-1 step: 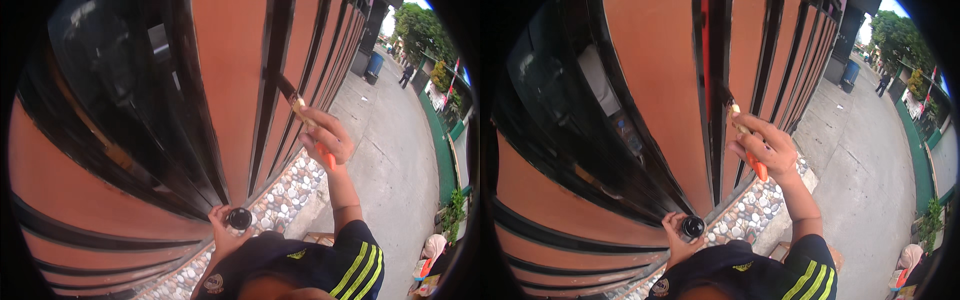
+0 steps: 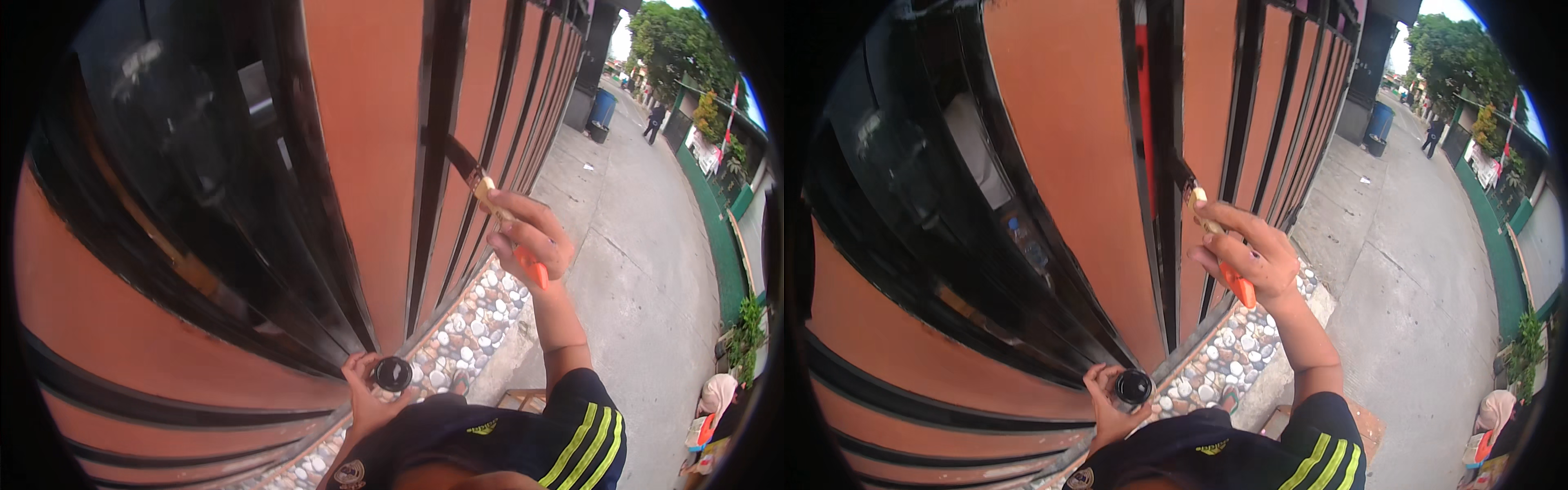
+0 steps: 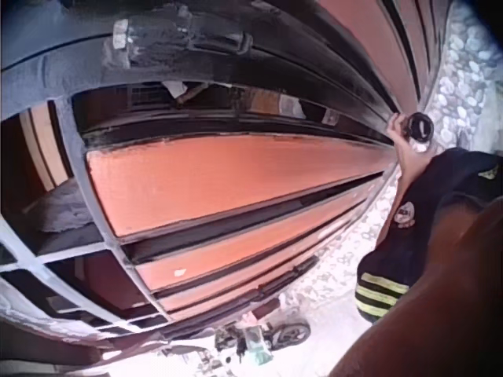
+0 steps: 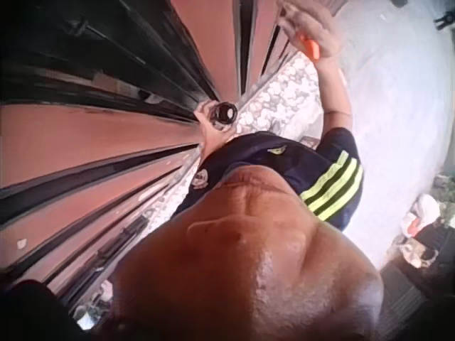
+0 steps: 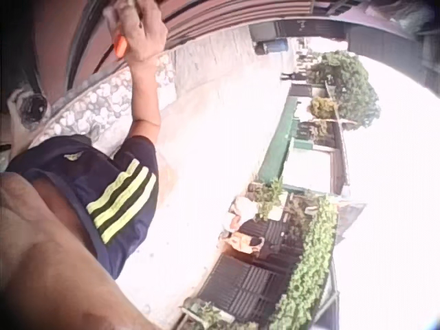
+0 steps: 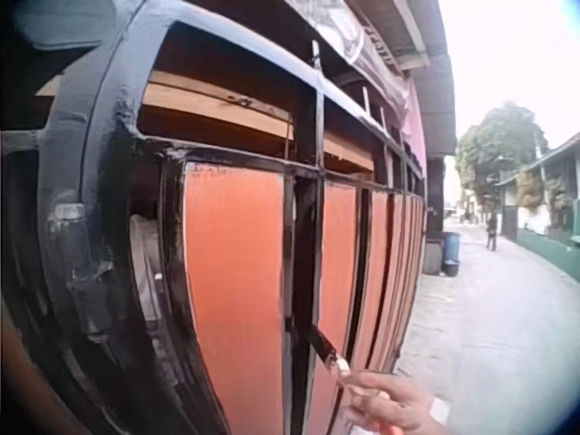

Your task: The person paints a metal gate using a brush. They dip the brush into a small tin of black paint and apply it to the black horizontal and vertical frames of the gate, moving the brush back and forth.

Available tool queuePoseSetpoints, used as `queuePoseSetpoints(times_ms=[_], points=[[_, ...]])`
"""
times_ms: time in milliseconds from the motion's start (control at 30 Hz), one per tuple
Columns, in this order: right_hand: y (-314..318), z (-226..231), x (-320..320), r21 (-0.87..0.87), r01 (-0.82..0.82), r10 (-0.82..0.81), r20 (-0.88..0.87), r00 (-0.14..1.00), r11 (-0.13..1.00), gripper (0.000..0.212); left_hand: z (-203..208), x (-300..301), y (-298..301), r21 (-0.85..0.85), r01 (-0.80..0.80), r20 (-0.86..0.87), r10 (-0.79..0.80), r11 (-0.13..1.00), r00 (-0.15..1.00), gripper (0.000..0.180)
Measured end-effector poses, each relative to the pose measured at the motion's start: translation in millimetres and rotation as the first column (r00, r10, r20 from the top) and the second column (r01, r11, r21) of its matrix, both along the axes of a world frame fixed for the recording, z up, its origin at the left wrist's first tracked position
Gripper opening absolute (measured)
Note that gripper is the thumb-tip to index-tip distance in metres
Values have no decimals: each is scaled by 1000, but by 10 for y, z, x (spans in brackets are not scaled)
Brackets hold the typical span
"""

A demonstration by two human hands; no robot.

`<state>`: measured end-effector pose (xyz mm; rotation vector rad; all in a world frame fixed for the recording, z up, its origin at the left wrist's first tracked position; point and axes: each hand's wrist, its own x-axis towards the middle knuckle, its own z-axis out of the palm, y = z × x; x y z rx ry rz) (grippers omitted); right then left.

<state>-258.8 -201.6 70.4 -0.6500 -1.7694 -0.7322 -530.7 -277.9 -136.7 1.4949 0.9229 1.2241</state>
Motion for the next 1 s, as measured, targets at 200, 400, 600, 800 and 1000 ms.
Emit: queuePoseSetpoints(times_ms=[200, 400, 600, 800, 1000], points=[[57, 843, -60, 258, -303, 343, -130, 930, 918, 26, 80, -151, 75, 63, 116, -108, -108, 991, 988, 98], [350, 1459, -60, 306, -233, 263, -59, 963, 923, 21, 126, -86, 55, 63, 171, -42, -169, 983, 985, 95], [465, 1612, -215, 343, -270, 294, -19, 956, 900, 17, 55, -113, -3, 63, 172, -32, -170, 983, 985, 95], [610, 1696, -185, 400, -85, 44, 109, 993, 913, 19, 87, -86, -69, 50, 166, -57, -163, 985, 985, 96], [411, 1615, -37, 426, 86, -179, 183, 967, 900, 30, 72, -81, -100, 36, 148, -59, -145, 988, 988, 96]])
